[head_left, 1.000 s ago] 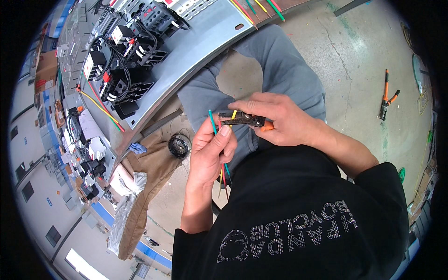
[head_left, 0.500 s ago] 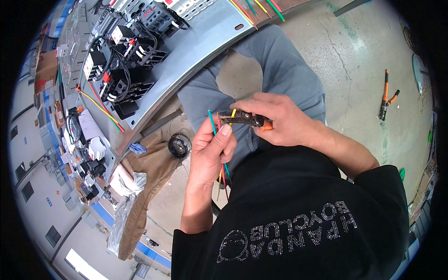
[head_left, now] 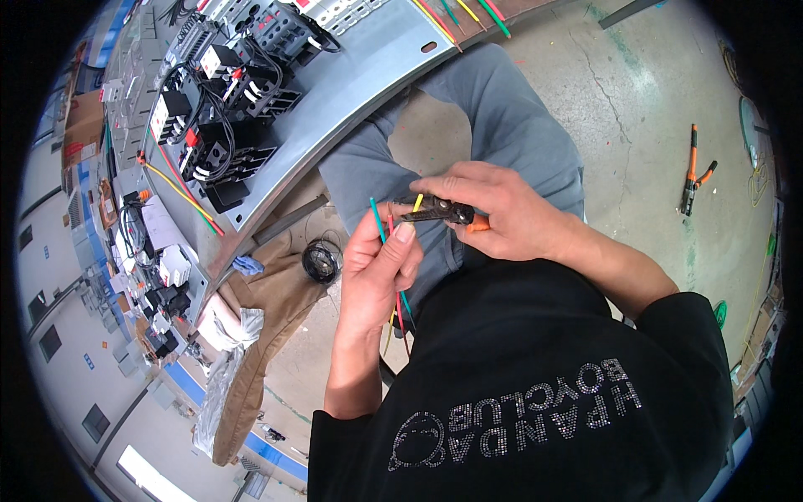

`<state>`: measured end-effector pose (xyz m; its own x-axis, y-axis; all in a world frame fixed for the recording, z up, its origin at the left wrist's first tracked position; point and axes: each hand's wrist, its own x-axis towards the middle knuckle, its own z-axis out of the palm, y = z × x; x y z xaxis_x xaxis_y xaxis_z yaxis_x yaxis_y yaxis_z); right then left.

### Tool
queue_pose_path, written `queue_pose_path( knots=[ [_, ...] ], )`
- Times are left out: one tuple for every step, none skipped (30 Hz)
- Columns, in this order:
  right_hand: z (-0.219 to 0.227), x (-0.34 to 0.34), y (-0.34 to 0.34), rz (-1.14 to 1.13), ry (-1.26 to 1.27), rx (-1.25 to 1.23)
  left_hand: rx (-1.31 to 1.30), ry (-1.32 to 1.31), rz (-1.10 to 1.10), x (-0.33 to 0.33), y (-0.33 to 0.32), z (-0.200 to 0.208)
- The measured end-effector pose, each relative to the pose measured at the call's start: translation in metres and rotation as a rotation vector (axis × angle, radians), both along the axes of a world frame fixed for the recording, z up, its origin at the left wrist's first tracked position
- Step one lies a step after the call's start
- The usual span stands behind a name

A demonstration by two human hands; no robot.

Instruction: The person strips the insulation from multiple colored electrical wires using wire strippers. They repeatedly pick up wires, strip the ends, and place them on the workbench. The person also twists the exposed copper strands of some wires by hand.

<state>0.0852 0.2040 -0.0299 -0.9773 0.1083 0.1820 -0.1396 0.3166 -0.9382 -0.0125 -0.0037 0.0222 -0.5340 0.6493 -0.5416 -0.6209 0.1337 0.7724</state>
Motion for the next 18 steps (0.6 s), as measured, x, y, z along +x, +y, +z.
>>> queue_pose_path(
  knots=[
    [0.0005,0.0005,0.0006,0.0,-0.008,0.013,0.006,0.004,0.002,0.0,-0.0001,-0.0005],
    [0.0011,0.0007,0.0013,-0.002,-0.016,0.028,0.013,0.008,0.001,-0.0003,0.0002,-0.0009],
    [0.0014,0.0007,0.0017,-0.006,-0.016,0.037,0.012,0.004,0.006,-0.0002,0.0001,-0.0012],
    [0.0016,0.0006,0.0019,-0.009,-0.015,0.047,0.012,0.001,0.011,0.0001,-0.0002,-0.0016],
    [0.0018,0.0006,0.0021,-0.012,-0.014,0.057,0.012,-0.002,0.017,0.0003,-0.0004,-0.002],
    [0.0036,0.0009,0.0033,0.0,-0.036,0.069,0.006,0.009,0.014,0.0004,0.0001,-0.002],
    [0.0067,0.0014,0.0052,0.012,-0.057,0.081,-0.001,0.02,0.012,0.0003,0.0009,-0.0018],
    [0.0087,0.002,0.0061,0.024,-0.079,0.092,-0.008,0.032,0.008,0.0002,0.0015,-0.0014],
    [0.0087,0.0023,0.0054,0.013,-0.077,0.09,-0.009,0.034,0.008,0.0001,0.0018,-0.0014],
    [0.0084,0.0026,0.0043,0.003,-0.074,0.089,-0.01,0.037,0.009,0.0,0.0019,-0.0014],
    [0.008,0.0027,0.0036,-0.007,-0.071,0.087,-0.01,0.04,0.009,-0.0003,0.0022,-0.0014],
    [0.0074,0.003,0.003,-0.018,-0.064,0.105,-0.009,0.039,0.012,-0.0002,0.0025,-0.0011],
    [0.0066,0.0033,0.0024,-0.029,-0.058,0.122,-0.007,0.037,0.014,0.0001,0.003,-0.0007],
    [0.0055,0.0037,0.0016,-0.039,-0.052,0.139,-0.005,0.035,0.017,0.0003,0.0032,-0.0007],
    [0.0041,0.004,0.0008,-0.047,-0.049,0.148,-0.003,0.029,0.013,0.0001,0.0029,-0.001],
    [0.0027,0.0043,0.0,-0.055,-0.045,0.156,-0.001,0.023,0.009,-0.0003,0.0024,-0.0015],
    [0.0019,0.0047,-0.0004,-0.062,-0.043,0.164,0.0,0.016,0.005,-0.0004,0.0021,-0.0019],
    [0.0021,0.0047,-0.0003,-0.062,-0.048,0.167,-0.001,0.014,0.008,-0.0005,0.002,-0.0022]
  ],
)
